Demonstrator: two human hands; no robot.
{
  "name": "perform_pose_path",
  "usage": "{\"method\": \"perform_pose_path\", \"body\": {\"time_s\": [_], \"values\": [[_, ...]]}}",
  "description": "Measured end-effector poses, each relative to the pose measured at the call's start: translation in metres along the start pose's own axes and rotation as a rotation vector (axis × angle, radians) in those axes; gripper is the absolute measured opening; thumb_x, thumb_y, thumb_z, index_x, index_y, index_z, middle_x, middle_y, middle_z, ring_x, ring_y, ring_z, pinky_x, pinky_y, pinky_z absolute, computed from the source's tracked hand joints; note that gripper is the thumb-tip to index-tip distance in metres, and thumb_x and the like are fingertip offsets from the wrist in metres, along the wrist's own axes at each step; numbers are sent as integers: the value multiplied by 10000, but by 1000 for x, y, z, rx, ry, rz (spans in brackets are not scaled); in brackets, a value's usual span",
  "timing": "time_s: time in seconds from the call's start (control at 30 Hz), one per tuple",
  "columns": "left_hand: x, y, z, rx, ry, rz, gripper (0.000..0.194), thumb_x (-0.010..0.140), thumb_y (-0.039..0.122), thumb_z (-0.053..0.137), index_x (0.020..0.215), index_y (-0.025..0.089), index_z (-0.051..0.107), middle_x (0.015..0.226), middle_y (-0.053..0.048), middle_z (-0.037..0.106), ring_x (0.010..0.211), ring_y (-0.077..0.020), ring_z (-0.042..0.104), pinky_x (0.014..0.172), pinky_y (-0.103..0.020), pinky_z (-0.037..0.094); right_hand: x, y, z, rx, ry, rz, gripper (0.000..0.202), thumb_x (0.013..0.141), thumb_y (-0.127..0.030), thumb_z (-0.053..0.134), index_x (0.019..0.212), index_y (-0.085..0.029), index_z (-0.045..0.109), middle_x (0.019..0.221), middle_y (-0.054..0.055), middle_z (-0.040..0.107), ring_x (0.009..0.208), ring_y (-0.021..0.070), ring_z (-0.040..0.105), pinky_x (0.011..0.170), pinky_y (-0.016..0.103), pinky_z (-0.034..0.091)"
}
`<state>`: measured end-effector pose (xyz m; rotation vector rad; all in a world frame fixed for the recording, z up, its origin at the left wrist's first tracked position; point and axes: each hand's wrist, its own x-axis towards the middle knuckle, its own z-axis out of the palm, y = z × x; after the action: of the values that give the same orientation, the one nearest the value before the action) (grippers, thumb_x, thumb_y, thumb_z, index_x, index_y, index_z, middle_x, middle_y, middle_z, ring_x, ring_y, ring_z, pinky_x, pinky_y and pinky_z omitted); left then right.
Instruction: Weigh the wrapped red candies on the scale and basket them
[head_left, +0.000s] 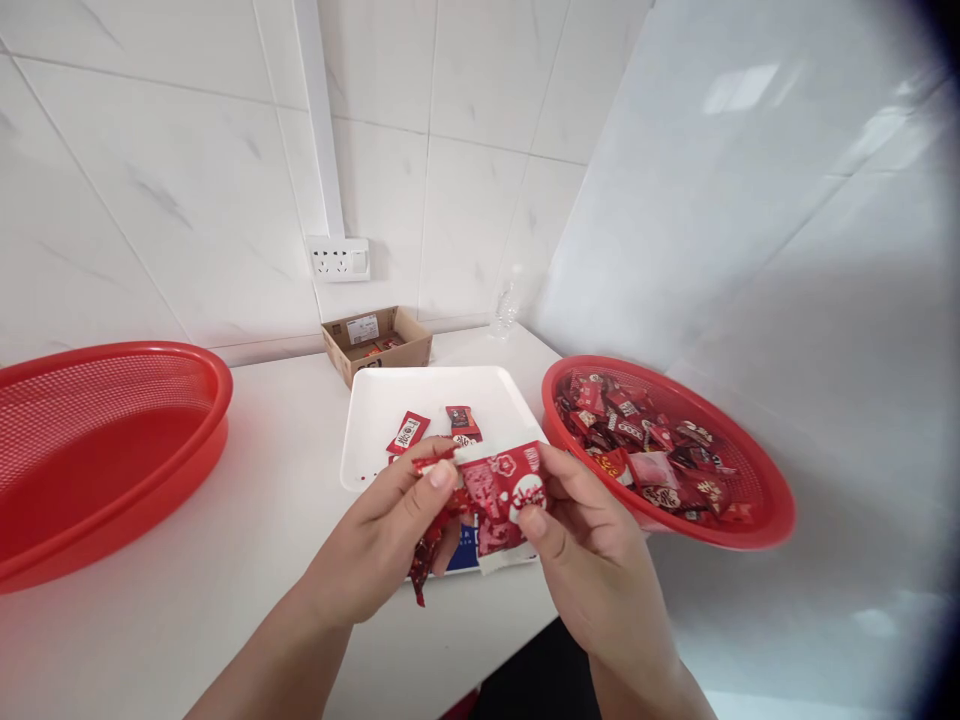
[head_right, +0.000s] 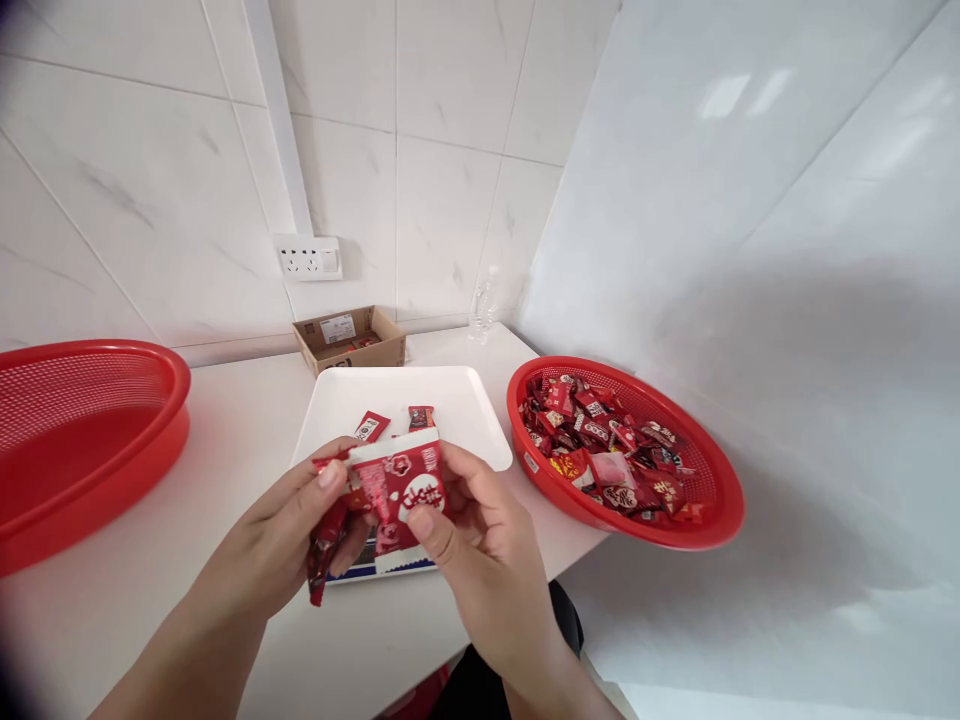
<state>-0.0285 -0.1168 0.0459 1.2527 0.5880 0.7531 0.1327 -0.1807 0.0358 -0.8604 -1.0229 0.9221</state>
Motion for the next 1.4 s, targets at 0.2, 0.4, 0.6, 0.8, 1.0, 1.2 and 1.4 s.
{"method": "perform_pose_path", "body": {"time_s": [0.2, 0.4, 0.6, 0.8, 1.0, 1.2, 1.4], "values": [[0, 3, -4, -325, -77, -71, 393, 843, 464, 653, 1132, 199, 677, 749, 4, 659, 378, -38, 455, 416, -195, 293, 4, -4, -4, 196, 154, 23, 235, 805, -354, 804, 1036, -368, 759, 1062, 0, 790, 889, 202, 757, 822, 382, 635], [-4, 3, -3, -317, -127, -34, 405, 903, 471, 637, 1186, 186, 686, 652, 1, 643, 375, -25, 419, 422, -173, 293, 3, -10, -3, 239, 200, 59, 381, 827, -333, 782, 1183, -422, 681, 1004, -32, 788, 820, 168, 756, 821, 373, 637], [-3, -2, 0, -332, -276, 128, 229, 962, 423, 585, 1160, 314, 627, 742, 8, 704, 404, -23, 414, 386, -115, 310, 0, -4, -4, 92, 113, -51, 114, 894, -342, 709, 1003, -369, 729, 921, -31, 767, 753, 164, 730, 702, 332, 637], [-5, 1, 0, -59, -189, 138, 266, 971, 457, 554, 1148, 299, 673, 644, 55, 519, 457, -39, 429, 425, -136, 357, -5, -1, -2, -244, -37, -202, 151, 928, -405, 660, 1056, -344, 710, 988, 15, 715, 921, 182, 696, 782, 298, 585], [-10, 5, 6, 107, -135, 98, 276, 952, 459, 584, 1172, 292, 596, 689, 51, 544, 503, -66, 391, 433, -147, 363, -6, -4, 0, -422, -85, -243, 75, 921, -327, 674, 979, -300, 713, 1001, 28, 671, 856, 162, 673, 705, 262, 564], [-14, 4, 9, 13, -148, 80, 218, 935, 423, 628, 1072, 296, 514, 778, 54, 601, 517, -54, 392, 408, -112, 333, -10, -4, 3, -364, 9, -233, 61, 921, -296, 664, 872, -261, 671, 908, 16, 657, 736, 142, 628, 601, 242, 514], [-18, 4, 7, -18, -80, 90, 181, 955, 416, 599, 1044, 300, 492, 709, 79, 555, 505, -51, 407, 411, -94, 359, -16, -2, 4, -336, -6, -213, 124, 956, -282, 606, 849, -250, 659, 881, 22, 632, 770, 166, 621, 679, 292, 509]]}}
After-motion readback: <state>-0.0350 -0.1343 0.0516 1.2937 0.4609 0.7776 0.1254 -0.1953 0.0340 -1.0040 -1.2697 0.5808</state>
